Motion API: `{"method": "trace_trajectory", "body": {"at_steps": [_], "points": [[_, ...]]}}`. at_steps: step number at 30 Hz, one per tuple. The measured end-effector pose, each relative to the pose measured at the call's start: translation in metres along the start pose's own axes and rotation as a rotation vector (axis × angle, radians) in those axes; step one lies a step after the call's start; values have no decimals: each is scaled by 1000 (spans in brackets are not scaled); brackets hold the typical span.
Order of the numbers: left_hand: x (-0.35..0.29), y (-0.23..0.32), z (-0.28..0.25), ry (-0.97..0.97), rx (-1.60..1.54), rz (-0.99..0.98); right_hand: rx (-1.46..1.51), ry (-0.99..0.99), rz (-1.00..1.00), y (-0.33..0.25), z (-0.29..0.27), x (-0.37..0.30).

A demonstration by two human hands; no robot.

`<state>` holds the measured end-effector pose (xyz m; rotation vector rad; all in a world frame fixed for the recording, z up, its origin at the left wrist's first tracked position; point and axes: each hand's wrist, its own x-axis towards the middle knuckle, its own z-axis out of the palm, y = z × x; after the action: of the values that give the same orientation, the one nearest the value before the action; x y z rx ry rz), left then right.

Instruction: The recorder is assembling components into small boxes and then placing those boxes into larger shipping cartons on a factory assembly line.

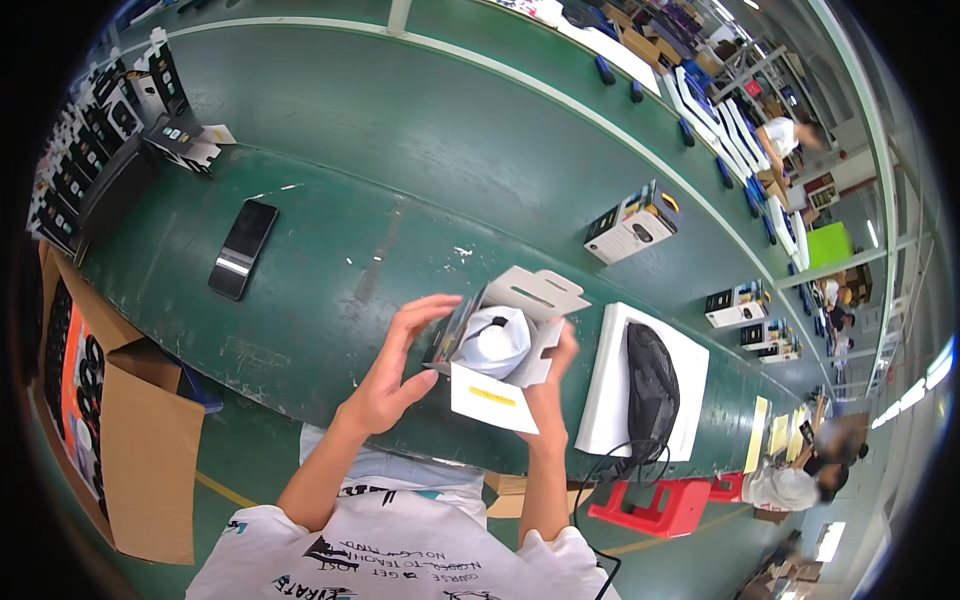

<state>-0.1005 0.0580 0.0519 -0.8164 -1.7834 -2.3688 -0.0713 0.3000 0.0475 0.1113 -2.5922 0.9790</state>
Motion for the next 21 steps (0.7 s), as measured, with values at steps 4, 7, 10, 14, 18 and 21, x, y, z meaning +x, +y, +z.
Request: {"method": "trace_trajectory", "body": {"at_steps": [4, 7, 10, 14, 18, 21], "points": [[10, -13, 11, -94, -25, 45, 176, 276, -443, -47, -48, 16], [24, -24, 4, -108, 37, 27, 43, 145, -520, -76, -68, 24], [33, -23, 16, -102, -11, -3, 72, 34, -542, -87, -68, 40], [29, -29, 25, -48, -216, -90, 100, -14, -467, -98, -56, 52], [29, -24, 35, 37, -262, -91, 97, 12, -331, -100, -58, 52], [27, -15, 36, 52, -298, -131, 57, -28, -321, -106, -60, 55]]}}
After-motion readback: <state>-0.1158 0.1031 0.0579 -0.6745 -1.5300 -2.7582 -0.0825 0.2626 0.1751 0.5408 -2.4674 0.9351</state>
